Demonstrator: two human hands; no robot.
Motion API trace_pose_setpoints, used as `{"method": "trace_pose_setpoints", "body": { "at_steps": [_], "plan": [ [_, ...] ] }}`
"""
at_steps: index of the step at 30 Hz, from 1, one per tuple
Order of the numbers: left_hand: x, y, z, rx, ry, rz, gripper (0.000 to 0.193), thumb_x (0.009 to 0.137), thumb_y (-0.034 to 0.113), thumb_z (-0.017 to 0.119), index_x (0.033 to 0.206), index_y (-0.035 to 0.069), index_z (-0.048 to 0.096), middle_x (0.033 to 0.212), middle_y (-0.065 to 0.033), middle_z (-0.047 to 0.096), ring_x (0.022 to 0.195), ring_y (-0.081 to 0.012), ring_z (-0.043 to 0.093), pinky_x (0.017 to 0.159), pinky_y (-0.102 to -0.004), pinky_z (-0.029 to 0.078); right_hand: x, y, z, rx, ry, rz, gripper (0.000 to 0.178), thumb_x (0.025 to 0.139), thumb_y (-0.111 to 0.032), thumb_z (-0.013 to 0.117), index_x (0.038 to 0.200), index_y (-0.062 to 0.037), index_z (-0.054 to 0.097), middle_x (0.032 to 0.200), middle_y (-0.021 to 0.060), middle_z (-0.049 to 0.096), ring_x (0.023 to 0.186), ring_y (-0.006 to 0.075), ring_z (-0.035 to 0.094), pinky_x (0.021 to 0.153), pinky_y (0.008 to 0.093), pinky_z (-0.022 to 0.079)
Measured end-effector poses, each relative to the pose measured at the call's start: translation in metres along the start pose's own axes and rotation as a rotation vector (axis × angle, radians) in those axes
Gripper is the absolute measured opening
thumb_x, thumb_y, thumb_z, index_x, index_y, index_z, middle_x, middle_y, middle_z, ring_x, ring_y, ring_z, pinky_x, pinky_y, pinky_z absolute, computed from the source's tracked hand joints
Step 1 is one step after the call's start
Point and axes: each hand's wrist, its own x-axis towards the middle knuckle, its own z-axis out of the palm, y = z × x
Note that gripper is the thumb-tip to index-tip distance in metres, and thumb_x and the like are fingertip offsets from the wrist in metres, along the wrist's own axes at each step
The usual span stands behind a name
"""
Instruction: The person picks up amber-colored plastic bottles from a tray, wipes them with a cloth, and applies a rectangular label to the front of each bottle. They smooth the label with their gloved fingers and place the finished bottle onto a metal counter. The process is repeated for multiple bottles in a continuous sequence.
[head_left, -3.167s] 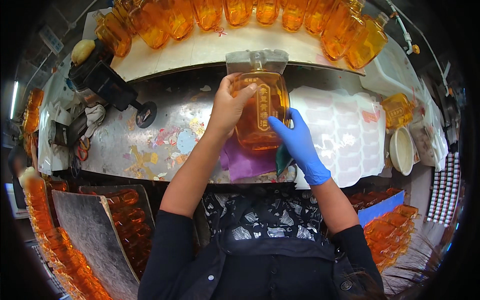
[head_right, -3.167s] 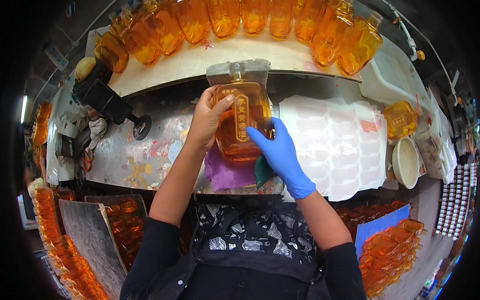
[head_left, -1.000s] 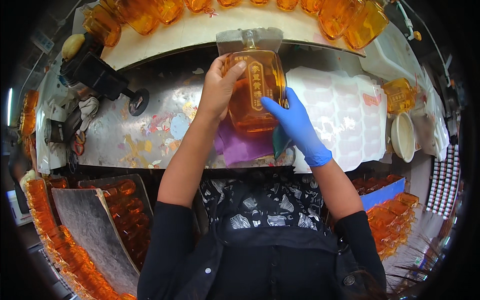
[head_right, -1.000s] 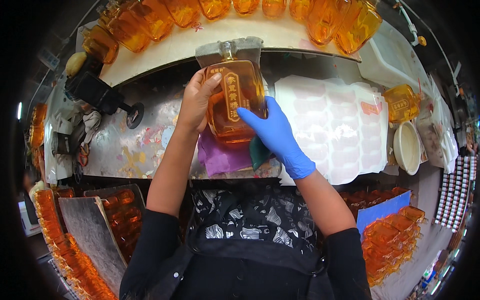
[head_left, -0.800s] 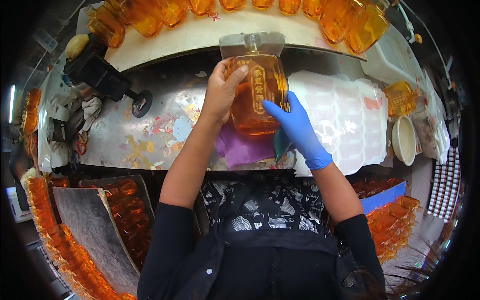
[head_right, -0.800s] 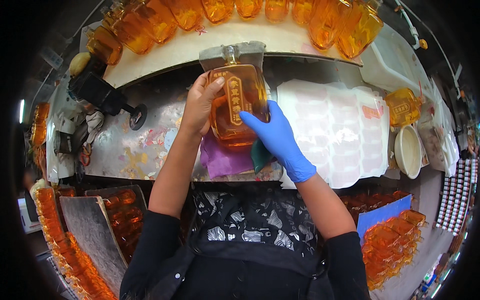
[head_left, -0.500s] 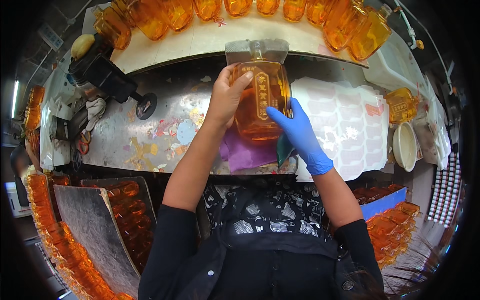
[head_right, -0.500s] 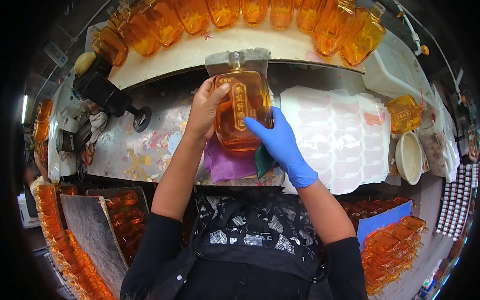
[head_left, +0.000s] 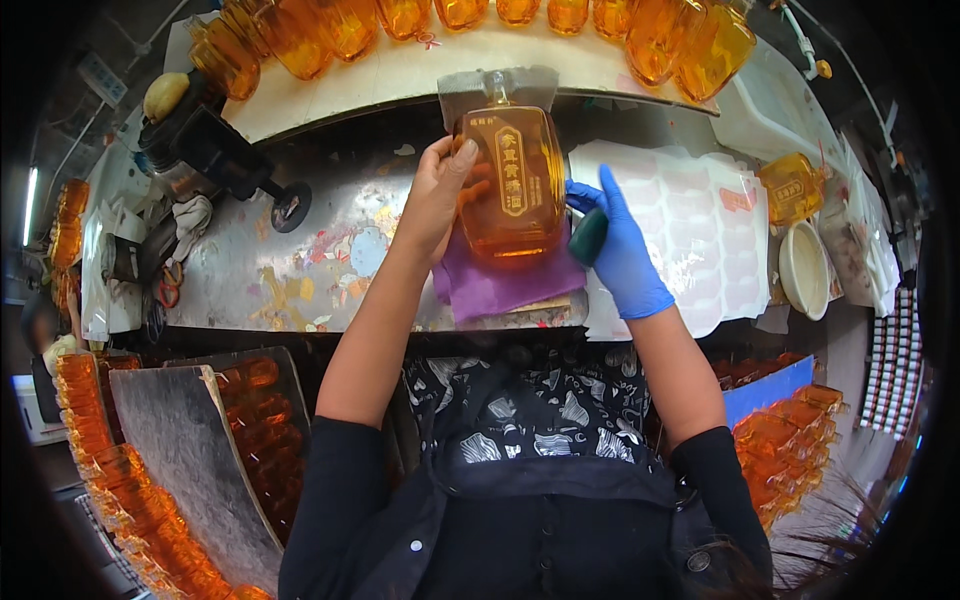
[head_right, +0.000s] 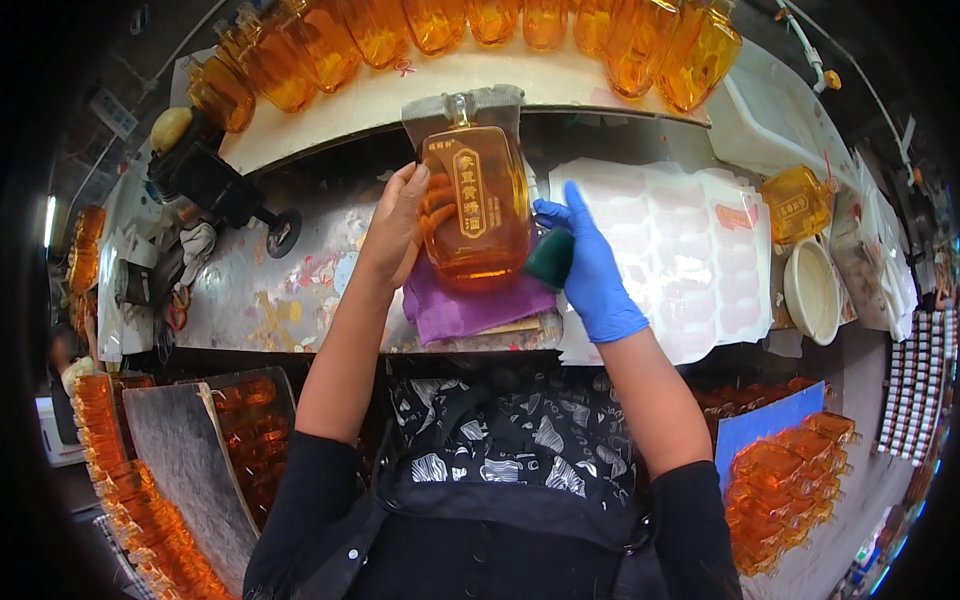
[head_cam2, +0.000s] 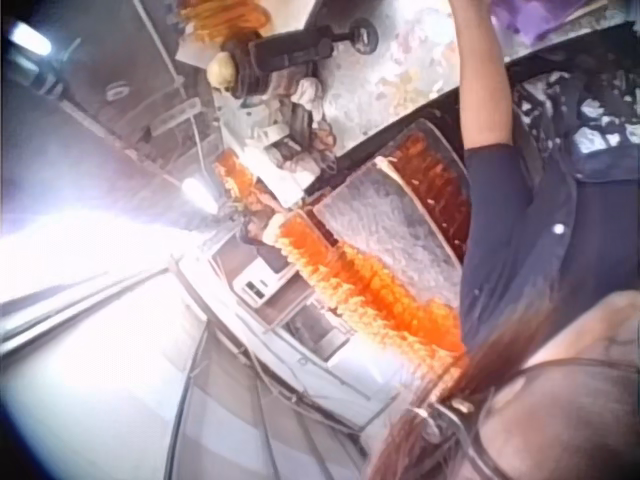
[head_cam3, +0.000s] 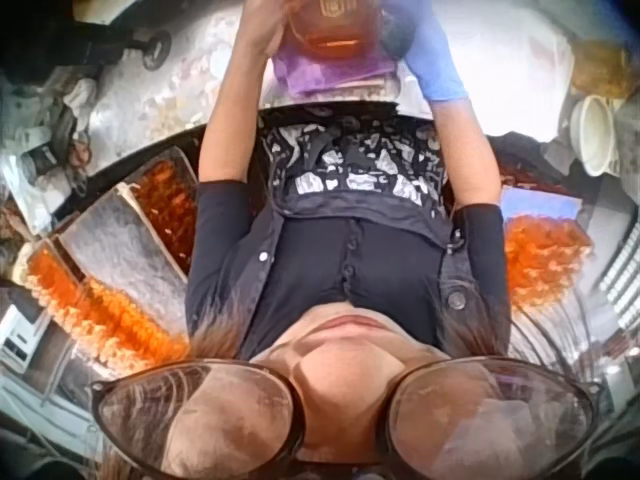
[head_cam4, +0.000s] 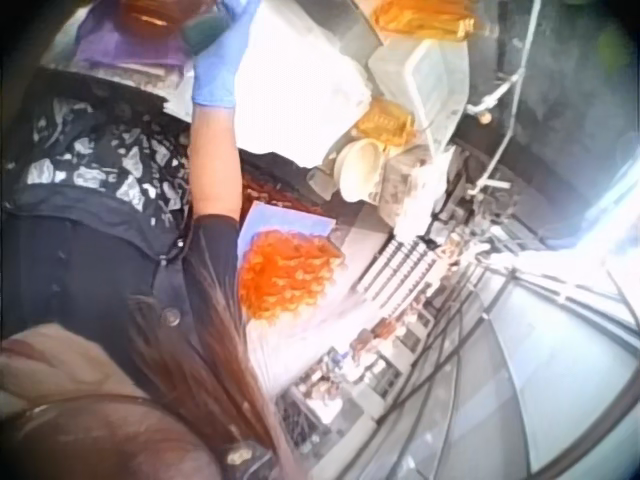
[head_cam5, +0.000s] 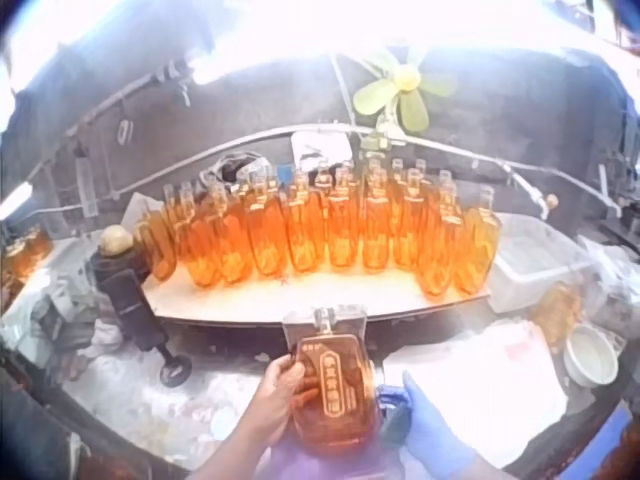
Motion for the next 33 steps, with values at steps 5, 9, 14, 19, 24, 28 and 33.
{"method": "trace_pose_setpoints", "body": {
  "at_steps": [5,9,14,19,24,28,33],
  "plan": [
    [-0.023,-0.01,0.003,0.159,-0.031,0.047,0.079,0.083,0.023,0.072,0.142,0.003,0.025,0.127,-0.0142,0.047,0.118,-0.0235,0.05,0.102,-0.0361,0.04,-0.026,-0.019,-0.009,0.128,-0.133,0.063,0.043,0.092,-0.031,0.061,0.118,0.0021,0.056,0.108,0.01,0.062,0.098,0.0193,0.06,0.091,0.0297,0.047],
    [-0.019,-0.023,0.005,0.19,-0.05,0.121,0.087,0.077,0.016,0.076,0.143,0.002,0.021,0.127,-0.0195,0.043,0.122,-0.0284,0.045,0.105,-0.039,0.038,-0.034,-0.037,0.015,-0.194,-0.154,-0.37,0.039,0.087,-0.012,0.067,0.119,0.0024,0.052,0.112,0.0095,0.06,0.101,0.0176,0.059,0.093,0.0281,0.046],
    [-0.02,-0.022,0.002,0.188,-0.045,0.093,0.076,0.082,0.006,0.07,0.142,0.001,0.023,0.128,-0.0139,0.051,0.119,-0.0228,0.052,0.102,-0.0351,0.043,-0.034,-0.06,0.039,-0.502,-0.192,-0.53,0.032,0.086,-0.007,0.069,0.114,0.0007,0.055,0.105,0.0061,0.062,0.095,0.0121,0.06,0.086,0.025,0.048],
    [-0.024,-0.017,0.007,0.142,-0.064,0.062,0.086,0.078,0.013,0.075,0.144,0.003,0.02,0.13,-0.0203,0.042,0.125,-0.0299,0.044,0.104,-0.0395,0.04,-0.024,-0.057,0.044,-0.601,-0.318,-0.464,0.027,0.087,-0.006,0.068,0.111,-0.0012,0.059,0.103,0.0035,0.062,0.094,0.0114,0.059,0.085,0.0243,0.048],
    [-0.025,-0.019,0.006,0.153,-0.042,0.087,0.082,0.08,0.011,0.074,0.143,0.003,0.022,0.131,-0.0177,0.045,0.123,-0.0266,0.047,0.102,-0.0376,0.041,-0.006,-0.062,0.071,-1.014,-0.472,-0.716,0.019,0.084,-0.005,0.067,0.102,-0.0025,0.065,0.096,0.0076,0.063,0.087,0.0152,0.062,0.079,0.0282,0.049],
    [-0.025,-0.018,0.01,0.185,-0.036,0.104,0.074,0.084,0.009,0.071,0.142,0.003,0.026,0.128,-0.0128,0.05,0.118,-0.0206,0.052,0.1,-0.0339,0.043,0.047,-0.075,0.09,-1.018,-0.374,-1.018,0.017,0.082,-0.006,0.068,0.098,-0.0017,0.066,0.088,0.0121,0.063,0.083,0.0223,0.064,0.076,0.0308,0.05],
    [-0.024,-0.014,-0.005,0.061,-0.036,0.082,0.058,0.096,0.023,0.056,0.142,0.002,0.029,0.13,-0.0143,0.048,0.12,-0.0202,0.048,0.104,-0.0332,0.038,0.021,-0.073,0.072,-1.369,-0.653,-1.548,0.023,0.077,0.0,0.066,0.099,-0.0081,0.068,0.087,0.0094,0.065,0.078,0.0279,0.062,0.072,0.0361,0.05]
  ]
}}
